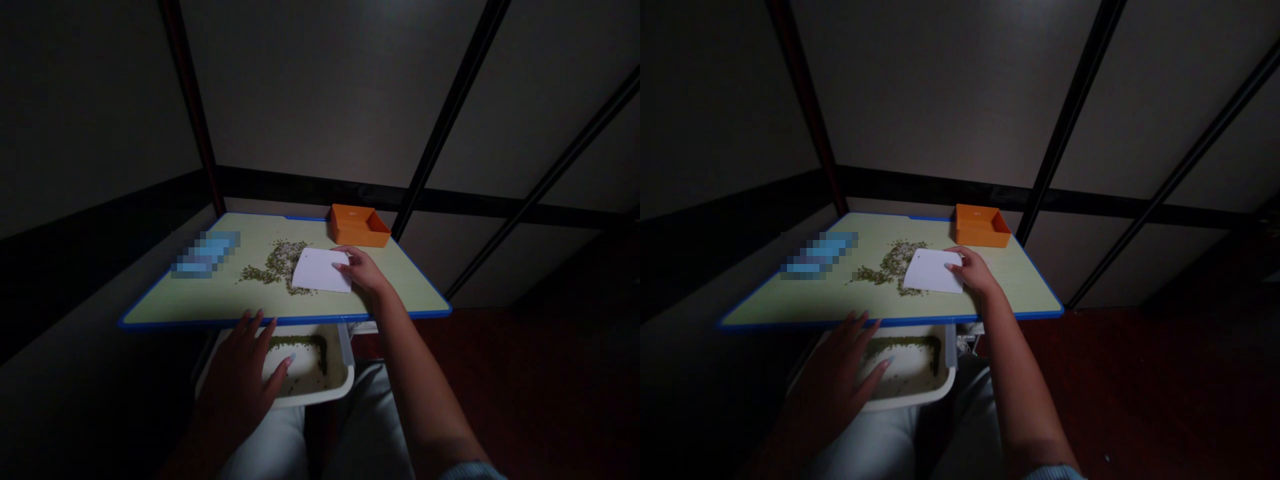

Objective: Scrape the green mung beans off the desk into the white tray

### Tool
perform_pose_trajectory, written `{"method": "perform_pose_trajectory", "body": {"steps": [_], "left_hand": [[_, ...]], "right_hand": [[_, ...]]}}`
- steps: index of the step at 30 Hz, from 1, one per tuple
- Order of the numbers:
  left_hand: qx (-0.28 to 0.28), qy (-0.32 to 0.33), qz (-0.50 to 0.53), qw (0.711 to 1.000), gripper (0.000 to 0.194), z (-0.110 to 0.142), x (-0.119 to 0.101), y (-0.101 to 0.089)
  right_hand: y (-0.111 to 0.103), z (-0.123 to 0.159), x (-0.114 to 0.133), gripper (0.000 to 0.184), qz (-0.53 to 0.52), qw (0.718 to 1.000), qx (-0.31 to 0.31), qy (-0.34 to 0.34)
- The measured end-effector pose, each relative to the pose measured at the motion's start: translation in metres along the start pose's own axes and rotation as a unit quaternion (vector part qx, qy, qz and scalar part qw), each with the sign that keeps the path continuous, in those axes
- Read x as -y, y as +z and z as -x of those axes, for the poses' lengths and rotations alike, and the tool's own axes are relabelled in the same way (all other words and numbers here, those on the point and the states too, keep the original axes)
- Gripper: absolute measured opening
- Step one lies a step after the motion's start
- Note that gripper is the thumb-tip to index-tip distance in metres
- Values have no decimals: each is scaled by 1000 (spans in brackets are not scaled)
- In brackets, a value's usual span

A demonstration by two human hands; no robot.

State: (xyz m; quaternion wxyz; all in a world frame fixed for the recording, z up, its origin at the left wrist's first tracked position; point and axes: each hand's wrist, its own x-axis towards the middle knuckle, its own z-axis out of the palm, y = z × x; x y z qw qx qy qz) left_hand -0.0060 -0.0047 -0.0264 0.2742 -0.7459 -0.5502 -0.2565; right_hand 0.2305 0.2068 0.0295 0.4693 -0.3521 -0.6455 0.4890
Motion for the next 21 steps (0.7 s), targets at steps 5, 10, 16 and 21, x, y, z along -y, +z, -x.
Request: {"method": "perform_pose_trajectory", "body": {"steps": [5, 10, 16, 21], "left_hand": [[1, 1, 1, 1000, 51, 0, 0, 0], [-4, 3, 0, 1000, 50, -2, 0, 0], [-5, 2, -2, 1000, 49, -2, -1, -2], [-3, 0, -7, 1000, 49, -1, 0, -2]], "right_hand": [[1, 2, -1, 46, -11, 1000, 29, 3], [1, 3, 0, 43, -15, 999, 50, -4], [-1, 0, -4, 45, -22, 999, 46, -19], [-4, -4, -8, 42, -19, 999, 8, -39]]}}
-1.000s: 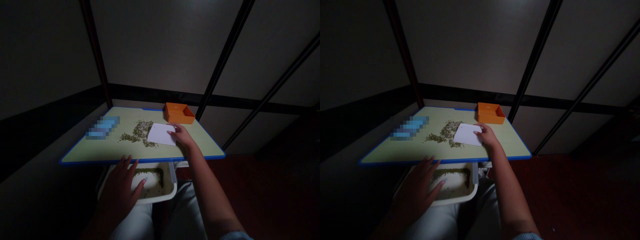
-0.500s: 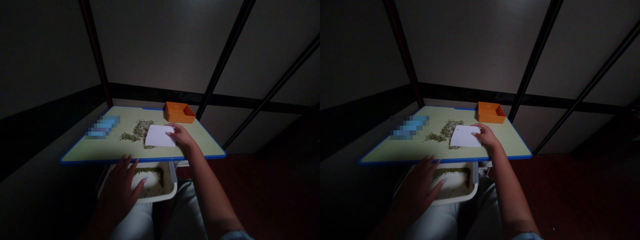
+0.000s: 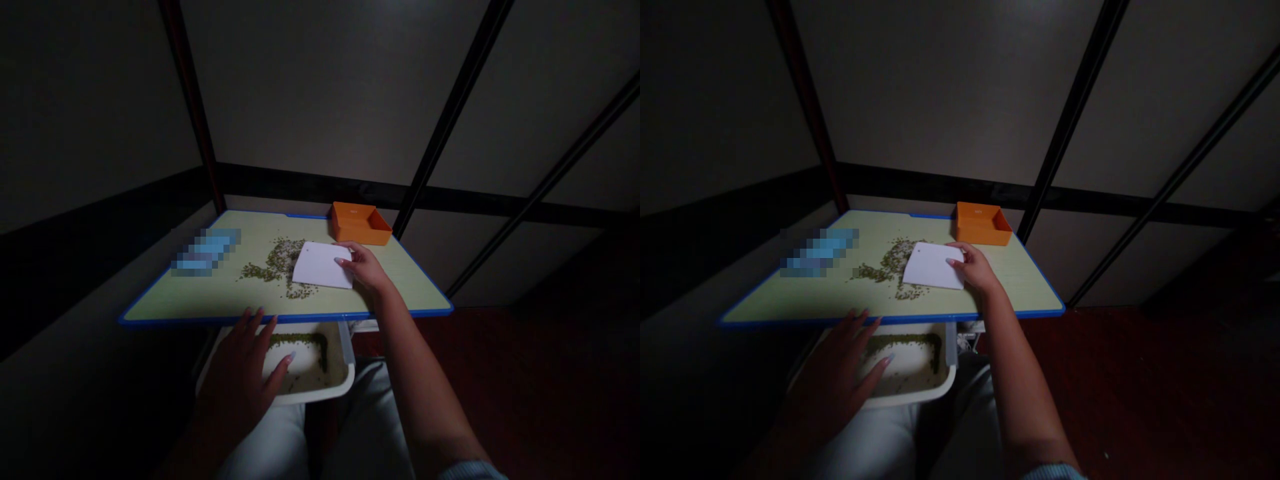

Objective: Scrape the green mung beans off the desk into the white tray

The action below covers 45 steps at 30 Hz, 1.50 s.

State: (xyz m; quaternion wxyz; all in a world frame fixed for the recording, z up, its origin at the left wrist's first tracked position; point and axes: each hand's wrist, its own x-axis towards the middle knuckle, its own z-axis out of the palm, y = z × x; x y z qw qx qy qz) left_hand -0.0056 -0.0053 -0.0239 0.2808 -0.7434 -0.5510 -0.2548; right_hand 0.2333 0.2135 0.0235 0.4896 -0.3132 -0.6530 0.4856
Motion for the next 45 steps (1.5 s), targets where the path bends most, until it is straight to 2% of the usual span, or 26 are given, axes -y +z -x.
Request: {"method": "perform_pose_trajectory", "body": {"steps": [6, 12, 31, 45], "left_hand": [[4, 1, -2, 1000, 48, -1, -1, -1], [3, 7, -2, 1000, 49, -1, -1, -3], [4, 1, 4, 1000, 48, -1, -1, -2], [15, -13, 14, 1000, 49, 1, -1, -1]], "right_hand": [[-2, -2, -3, 44, 19, 999, -36, -17], [-2, -2, -4, 40, 40, 998, -40, -20], [1, 3, 3, 37, 27, 999, 37, 8], [5, 8, 11, 38, 16, 998, 64, 2]]}}
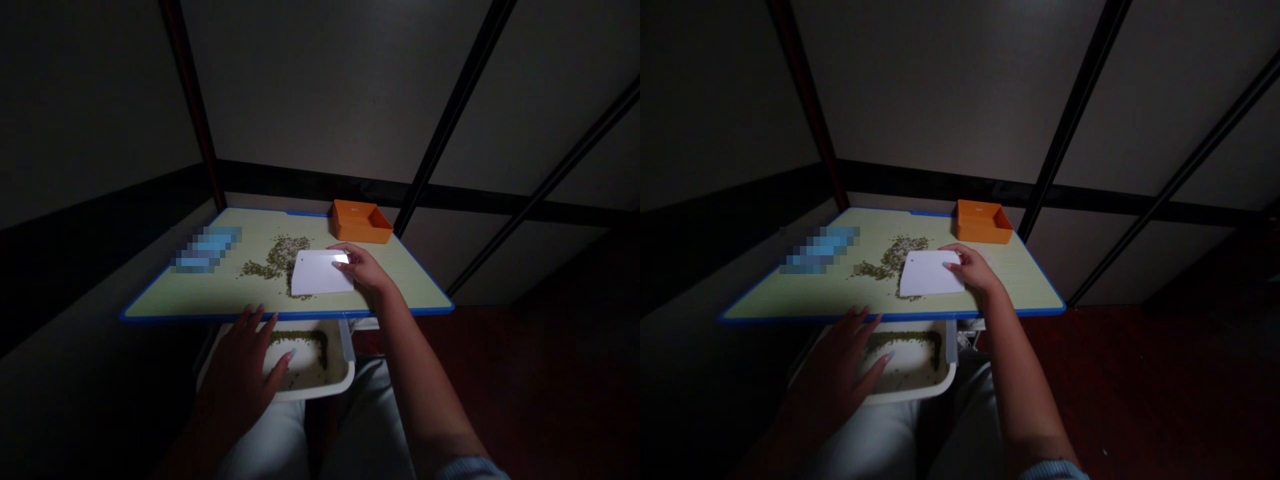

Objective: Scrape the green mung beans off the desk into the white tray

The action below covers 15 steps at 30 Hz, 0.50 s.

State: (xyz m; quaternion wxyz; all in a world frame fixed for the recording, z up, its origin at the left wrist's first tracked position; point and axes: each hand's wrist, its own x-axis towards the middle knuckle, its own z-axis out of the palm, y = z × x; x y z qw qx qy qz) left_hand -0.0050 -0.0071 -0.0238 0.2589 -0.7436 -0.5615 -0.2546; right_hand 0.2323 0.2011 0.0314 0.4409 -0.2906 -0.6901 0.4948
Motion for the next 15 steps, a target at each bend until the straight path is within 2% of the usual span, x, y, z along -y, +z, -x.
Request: {"method": "perform_pose_trajectory", "body": {"steps": [8, 15], "left_hand": [[-2, 7, -4, 1000, 48, -1, -1, -1], [4, 13, -12, 1000, 49, -1, 0, -1]], "right_hand": [[0, 1, 2, 35, 6, 1000, -6, -3], [-4, 4, 4, 37, -12, 998, -58, -5]]}}
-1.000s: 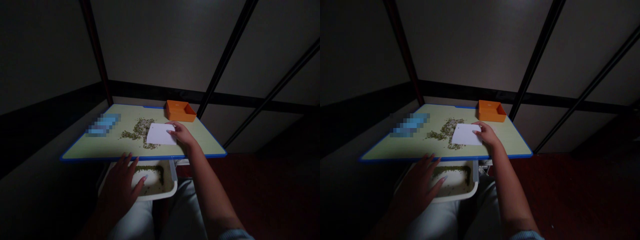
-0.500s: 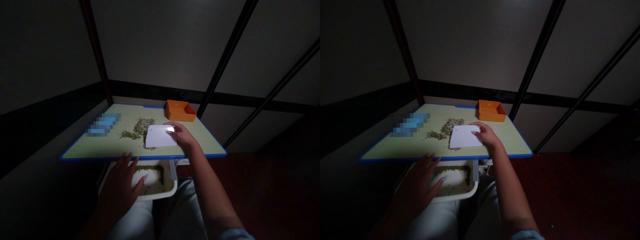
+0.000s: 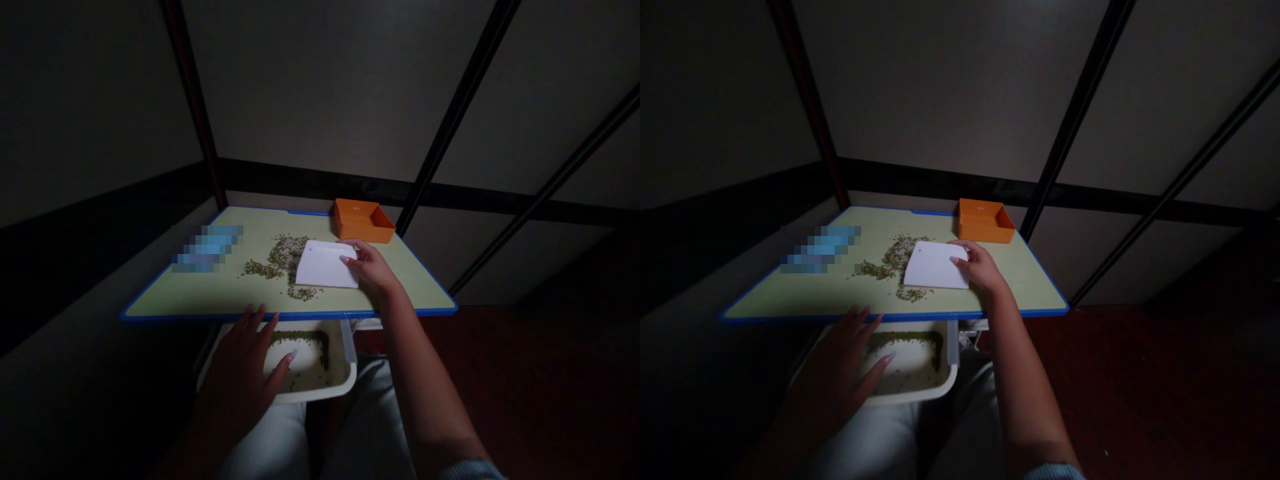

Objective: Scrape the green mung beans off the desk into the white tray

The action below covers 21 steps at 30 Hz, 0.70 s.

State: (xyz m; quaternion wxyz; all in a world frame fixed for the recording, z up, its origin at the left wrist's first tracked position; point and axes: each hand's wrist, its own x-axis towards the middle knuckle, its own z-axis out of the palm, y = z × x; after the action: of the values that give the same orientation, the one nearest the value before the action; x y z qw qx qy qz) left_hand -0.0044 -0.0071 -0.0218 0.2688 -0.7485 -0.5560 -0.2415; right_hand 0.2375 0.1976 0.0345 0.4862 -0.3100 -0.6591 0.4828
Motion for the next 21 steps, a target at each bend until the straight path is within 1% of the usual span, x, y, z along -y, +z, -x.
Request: {"method": "perform_pose_trajectory", "body": {"steps": [4, 7, 10, 12, 14, 16, 21], "left_hand": [[10, -5, -3, 1000, 51, 1, 0, 2], [25, -13, -1, 1000, 51, 3, -1, 3], [37, -21, 7, 999, 52, 4, -1, 3], [43, -18, 10, 999, 55, 4, 0, 4], [46, -13, 10, 999, 58, 3, 0, 4], [47, -13, 12, 999, 60, 3, 0, 4], [65, -31, 41, 997, 69, 8, 0, 7]], "right_hand": [[-7, 12, -3, 42, 2, 999, -52, 1], [-18, 24, -8, 49, 9, 994, -105, 6], [-30, 37, -11, 47, 23, 988, -152, 8], [-35, 44, -12, 44, 50, 983, -176, 10], [-37, 49, -11, 41, 85, 979, -185, 11], [-35, 51, -9, 39, 106, 978, -180, 8], [-25, 52, -4, 36, 113, 978, -175, 12]]}}
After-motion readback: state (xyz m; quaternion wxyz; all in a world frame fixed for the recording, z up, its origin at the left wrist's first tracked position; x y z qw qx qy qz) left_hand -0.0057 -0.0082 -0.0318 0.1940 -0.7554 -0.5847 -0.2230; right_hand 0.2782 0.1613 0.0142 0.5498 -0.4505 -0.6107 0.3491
